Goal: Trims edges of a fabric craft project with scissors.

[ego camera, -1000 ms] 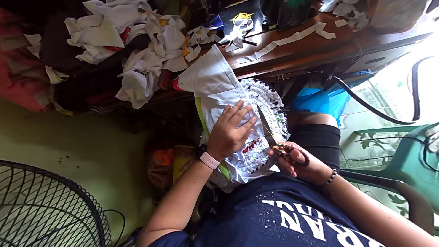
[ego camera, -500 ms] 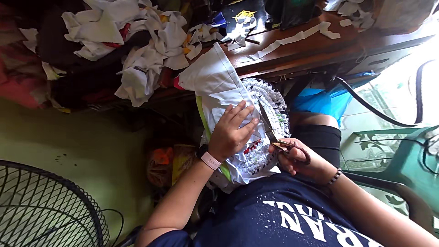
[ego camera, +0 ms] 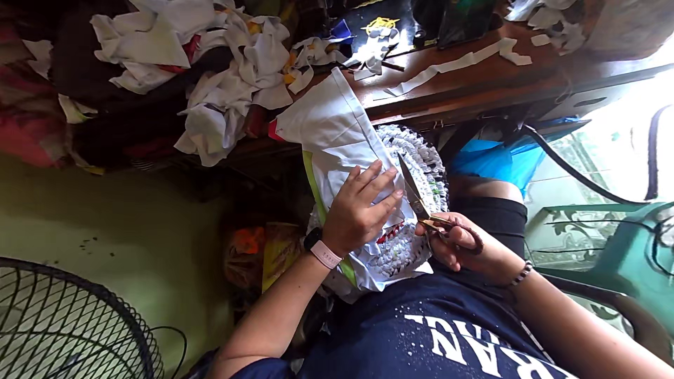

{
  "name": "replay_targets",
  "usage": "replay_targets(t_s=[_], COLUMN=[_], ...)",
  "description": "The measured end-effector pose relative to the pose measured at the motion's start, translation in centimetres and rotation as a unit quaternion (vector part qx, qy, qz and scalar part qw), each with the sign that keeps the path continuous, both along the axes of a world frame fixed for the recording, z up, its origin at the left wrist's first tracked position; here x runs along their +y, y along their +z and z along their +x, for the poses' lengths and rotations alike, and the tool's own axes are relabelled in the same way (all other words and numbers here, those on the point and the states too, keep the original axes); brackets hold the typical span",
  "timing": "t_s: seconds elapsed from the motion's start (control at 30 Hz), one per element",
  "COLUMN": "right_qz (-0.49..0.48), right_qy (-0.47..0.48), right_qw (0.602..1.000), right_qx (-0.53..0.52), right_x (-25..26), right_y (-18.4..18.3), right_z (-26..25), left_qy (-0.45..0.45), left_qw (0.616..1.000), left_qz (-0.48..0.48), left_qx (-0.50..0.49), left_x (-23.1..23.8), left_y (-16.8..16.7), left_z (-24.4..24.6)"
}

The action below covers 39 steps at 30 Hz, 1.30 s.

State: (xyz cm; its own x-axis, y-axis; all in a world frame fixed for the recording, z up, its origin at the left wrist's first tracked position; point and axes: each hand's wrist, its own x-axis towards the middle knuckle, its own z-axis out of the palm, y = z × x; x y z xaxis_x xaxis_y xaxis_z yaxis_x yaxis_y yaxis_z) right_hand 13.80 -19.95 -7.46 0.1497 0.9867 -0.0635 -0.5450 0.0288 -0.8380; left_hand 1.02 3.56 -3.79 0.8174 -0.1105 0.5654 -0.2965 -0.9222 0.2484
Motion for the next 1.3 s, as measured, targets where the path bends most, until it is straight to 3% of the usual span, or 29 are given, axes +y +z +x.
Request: replay_targets(t_s=[0.7,1.0,1.3], right_qz=[0.034,0.05,0.056], right_qy=[0.027,0.034,0.039], right_qw=[0.997,0.996,0.996], right_qx=[0.062,0.062,0.063], right_x=[0.8,0.8,1.0], right_y=[0.6,0.2,0.0], right_z=[0.7,1.0,1.3], left_qy=[0.017,0.062,0.076], left_qw=[1.0,0.997,0.997], left_qz=[-0.019,-0.034,-0.012], left_qx=[-0.01,0.016,0.015], left_x=[-0.3,-0.2,0.1], left_y=[-0.1,2.1,1.0], left_z=[0.1,1.3,1.8])
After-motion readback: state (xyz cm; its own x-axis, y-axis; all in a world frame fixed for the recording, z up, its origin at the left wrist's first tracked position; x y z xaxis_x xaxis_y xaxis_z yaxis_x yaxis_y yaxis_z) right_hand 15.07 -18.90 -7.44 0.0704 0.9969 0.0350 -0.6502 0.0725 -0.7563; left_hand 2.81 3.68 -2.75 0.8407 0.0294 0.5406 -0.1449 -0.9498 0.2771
